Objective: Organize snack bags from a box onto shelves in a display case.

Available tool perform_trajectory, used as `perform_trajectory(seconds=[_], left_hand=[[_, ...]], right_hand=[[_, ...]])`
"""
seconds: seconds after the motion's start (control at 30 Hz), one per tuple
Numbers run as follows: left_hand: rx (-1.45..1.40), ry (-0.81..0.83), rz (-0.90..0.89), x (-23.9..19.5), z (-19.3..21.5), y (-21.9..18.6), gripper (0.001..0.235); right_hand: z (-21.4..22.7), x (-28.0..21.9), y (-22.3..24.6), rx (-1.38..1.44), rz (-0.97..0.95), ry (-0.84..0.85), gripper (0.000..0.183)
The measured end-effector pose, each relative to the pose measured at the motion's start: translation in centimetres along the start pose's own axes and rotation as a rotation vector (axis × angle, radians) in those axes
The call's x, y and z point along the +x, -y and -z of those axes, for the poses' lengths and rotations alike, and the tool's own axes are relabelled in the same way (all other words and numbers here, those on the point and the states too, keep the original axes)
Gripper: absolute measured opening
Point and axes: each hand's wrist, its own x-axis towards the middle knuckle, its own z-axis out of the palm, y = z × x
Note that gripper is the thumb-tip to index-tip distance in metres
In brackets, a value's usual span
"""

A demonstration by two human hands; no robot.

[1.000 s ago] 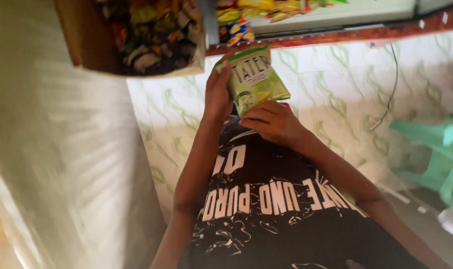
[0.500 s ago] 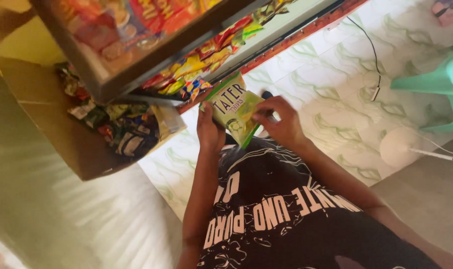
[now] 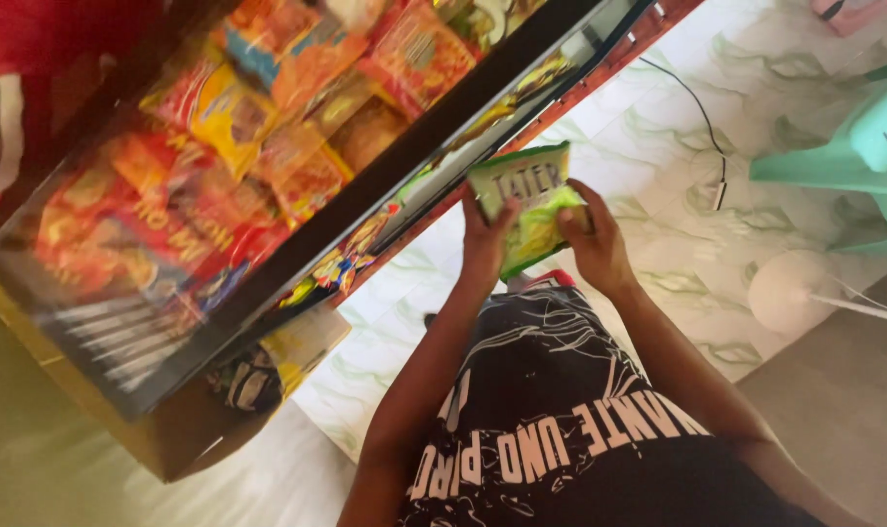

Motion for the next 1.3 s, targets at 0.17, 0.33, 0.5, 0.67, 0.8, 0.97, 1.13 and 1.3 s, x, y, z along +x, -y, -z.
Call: perform_trajectory(seconds=[0.17, 0.33, 0.5, 0.67, 0.8, 0.97, 1.13, 1.3], left_hand=[[0.605, 0.181, -0.286, 3.2, -7.5, -0.6, 0.104], [1.101, 0.263, -0.546, 8.4, -11.7, -0.4, 0.099], [1.569, 0.349, -0.778, 14.0, -11.6, 1.8, 0.077], [1.976, 0.376, -0.766, 16.8, -11.6, 2.0, 0.067], [2.225, 0.334, -0.816, 18.3, -11.6, 0.4, 0.055], [2.108, 0.249, -0.825, 20.6, -8.9, 2.1, 0.055], [1.479, 0.254, -0.572, 24.0, -6.9, 7.9, 0.059], [1.248, 0.227, -0.718, 23.6, -6.1, 8.0, 0.055]], right_hand=[[5.0, 7.5, -2.7, 0.245, -0.064, -0.151, 0.049], [9.5, 15.5, -3.1, 0.296, -0.047, -0.216, 0.046], [10.9, 22.7, -5.3, 0.289, 0.103, -0.160, 0.042], [9.8, 28.7, -9.4, 0.267, 0.148, -0.013, 0.041], [8.1, 30.9, -8.4, -0.351, 0.740, -0.155, 0.035], [6.7, 30.9, -5.1, -0.520, 0.636, -0.296, 0.049], [4.7, 33.2, -6.6, -0.354, 0.848, -0.297, 0.044], [4.9, 33.6, -5.8, -0.320, 0.680, -0.253, 0.033]])
